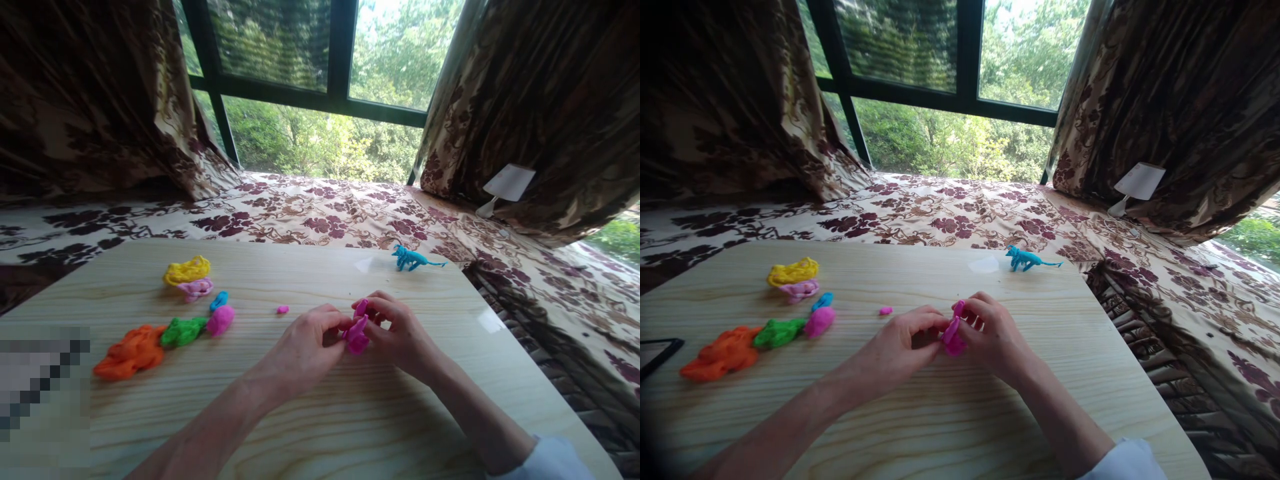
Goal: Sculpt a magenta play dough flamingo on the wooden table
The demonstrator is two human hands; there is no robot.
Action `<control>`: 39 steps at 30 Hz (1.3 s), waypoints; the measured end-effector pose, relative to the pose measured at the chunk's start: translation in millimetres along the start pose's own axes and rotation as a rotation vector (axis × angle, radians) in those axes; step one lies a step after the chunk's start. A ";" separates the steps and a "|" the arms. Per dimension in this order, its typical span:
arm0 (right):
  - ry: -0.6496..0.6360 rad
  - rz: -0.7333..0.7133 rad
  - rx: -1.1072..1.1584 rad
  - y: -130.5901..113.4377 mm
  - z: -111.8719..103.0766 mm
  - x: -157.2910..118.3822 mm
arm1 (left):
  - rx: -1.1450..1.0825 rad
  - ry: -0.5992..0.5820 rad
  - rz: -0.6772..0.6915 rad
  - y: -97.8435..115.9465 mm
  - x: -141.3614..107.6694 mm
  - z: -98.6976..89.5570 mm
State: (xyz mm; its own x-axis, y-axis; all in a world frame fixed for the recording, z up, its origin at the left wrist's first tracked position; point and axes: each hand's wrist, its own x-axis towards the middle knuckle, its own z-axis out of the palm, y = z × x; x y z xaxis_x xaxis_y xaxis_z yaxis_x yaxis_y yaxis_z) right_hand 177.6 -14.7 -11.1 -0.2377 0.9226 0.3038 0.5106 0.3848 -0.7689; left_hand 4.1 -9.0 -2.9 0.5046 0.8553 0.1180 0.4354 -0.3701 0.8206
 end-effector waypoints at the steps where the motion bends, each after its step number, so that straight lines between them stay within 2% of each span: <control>1: 0.000 -0.004 -0.005 -0.5 0.3 0.1 | 0.004 -0.001 0.004 -0.3 0.0 0.1; 9: 0.014 -0.028 -0.028 -0.3 0.2 -1.5 | -0.004 0.008 -0.026 0.5 -1.0 1.3; 16: -0.071 0.029 -0.023 -0.6 -2.0 -3.3 | -0.086 -0.006 0.002 -2.8 3.3 -3.5; 22: -0.066 0.031 -0.056 -0.2 -1.2 -3.9 | -0.033 0.059 0.004 -8.1 4.6 -4.8; 29: -0.148 0.024 -0.022 2.4 -6.2 -5.5 | -0.011 -0.041 0.017 -5.4 3.8 -11.7; 33: -0.152 -0.005 -0.017 1.2 -6.7 -4.9 | -0.003 -0.047 0.005 -5.0 3.9 -12.0; 39: -0.140 0.048 -0.117 -1.5 -10.7 -5.5 | 0.017 -0.008 -0.033 -8.4 3.7 -10.6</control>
State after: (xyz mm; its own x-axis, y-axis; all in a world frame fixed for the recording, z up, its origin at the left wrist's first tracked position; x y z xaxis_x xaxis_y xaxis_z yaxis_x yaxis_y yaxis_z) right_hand 187.0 -20.0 -5.6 -0.3187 0.9305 0.1807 0.6152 0.3481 -0.7073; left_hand -5.6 1.1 -3.5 0.4955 0.8643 0.0862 0.4646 -0.3475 0.8145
